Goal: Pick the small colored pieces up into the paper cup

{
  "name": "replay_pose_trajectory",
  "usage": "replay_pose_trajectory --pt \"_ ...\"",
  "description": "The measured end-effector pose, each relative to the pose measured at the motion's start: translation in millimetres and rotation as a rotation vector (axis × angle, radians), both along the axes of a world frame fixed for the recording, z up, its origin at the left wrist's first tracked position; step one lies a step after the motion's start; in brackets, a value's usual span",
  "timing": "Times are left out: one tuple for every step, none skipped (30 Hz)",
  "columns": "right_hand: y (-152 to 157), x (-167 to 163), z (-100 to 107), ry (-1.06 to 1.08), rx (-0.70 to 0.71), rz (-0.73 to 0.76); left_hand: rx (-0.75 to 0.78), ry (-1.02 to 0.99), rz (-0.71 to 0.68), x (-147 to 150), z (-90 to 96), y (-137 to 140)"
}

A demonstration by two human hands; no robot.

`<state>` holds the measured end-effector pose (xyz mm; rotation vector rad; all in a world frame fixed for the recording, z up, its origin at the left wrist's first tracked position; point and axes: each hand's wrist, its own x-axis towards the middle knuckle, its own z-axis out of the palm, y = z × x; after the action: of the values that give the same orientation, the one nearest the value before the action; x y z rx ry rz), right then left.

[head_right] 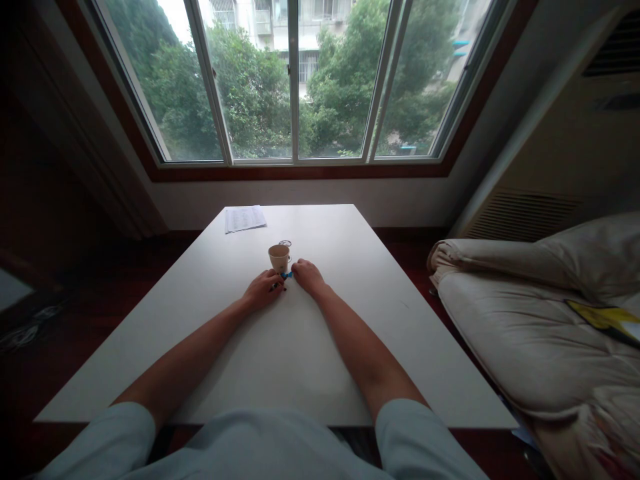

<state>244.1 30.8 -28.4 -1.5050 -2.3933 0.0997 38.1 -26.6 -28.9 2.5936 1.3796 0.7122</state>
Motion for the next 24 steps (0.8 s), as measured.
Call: replay_pose_trajectory --pt "0 1 -1 0.007 0.002 0.004 -0.002 -0.002 -0.001 0 0.3 0" --pt "1 2 -1 0.016 0.005 0.008 -0.005 -0.005 -0.001 0 0.5 -1" --pt "1 3 -2 0.025 0.006 0.015 -0.009 -0.009 0.001 0 0.8 -1" --pt "1 4 -2 0.031 0.006 0.022 -0.014 -0.012 0.005 0 1.2 -1" --pt "1 4 -2 0.035 0.006 0.027 -0.018 -0.013 0.008 0 1.5 -1" --pt "1 5 -2 0.035 0.006 0.028 -0.023 -0.014 0.010 1 1.7 -2" --pt "1 5 -2 0.033 0.009 0.028 -0.026 -0.014 0.012 0 1.9 -2" --pt "1 5 -2 0.031 0.014 0.027 -0.028 -0.014 0.012 0 2.0 -2" --pt "1 5 -2 0.030 0.021 0.025 -0.028 -0.013 0.012 0 2.0 -2" --pt "1 5 -2 0.032 0.027 0.025 -0.028 -0.012 0.012 0 1.9 -2" --pt "1 6 -2 0.037 0.031 0.029 -0.027 -0.012 0.011 0 1.7 -2" --pt "2 7 -3 0.046 0.033 0.033 -0.024 -0.013 0.010 -1 1.4 -1" --pt "3 8 -3 0.061 0.036 0.034 -0.021 -0.014 0.008 -1 1.1 -1" --pt "4 10 -4 0.080 0.039 0.030 -0.017 -0.016 0.004 -1 0.7 -1" --pt "5 13 -5 0.101 0.044 0.016 -0.015 -0.018 0.001 -1 0.3 -1" --pt "6 16 -5 0.123 0.052 -0.005 -0.015 -0.020 0.001 -1 0.0 0" --pt "8 19 -6 0.142 0.060 -0.032 -0.017 -0.022 0.003 -1 -0.2 0" --pt "9 22 -7 0.154 0.062 -0.059 -0.022 -0.024 0.006 -1 -0.5 0" --pt "10 24 -7 0.156 0.054 -0.078 -0.028 -0.026 0.009 0 -0.7 0" --pt "11 26 -8 0.152 0.041 -0.091 -0.032 -0.030 0.012 0 -0.9 0" --pt "12 27 -8 0.145 0.026 -0.095 -0.035 -0.034 0.013 0 -1.2 0" --pt "12 28 -8 0.137 0.011 -0.089 -0.033 -0.038 0.012 0 -1.5 0" --pt "12 28 -8 0.132 -0.001 -0.076 -0.029 -0.044 0.011 -1 -1.9 0" --pt "12 28 -8 0.131 -0.010 -0.056 -0.024 -0.049 0.009 -1 -2.3 1"
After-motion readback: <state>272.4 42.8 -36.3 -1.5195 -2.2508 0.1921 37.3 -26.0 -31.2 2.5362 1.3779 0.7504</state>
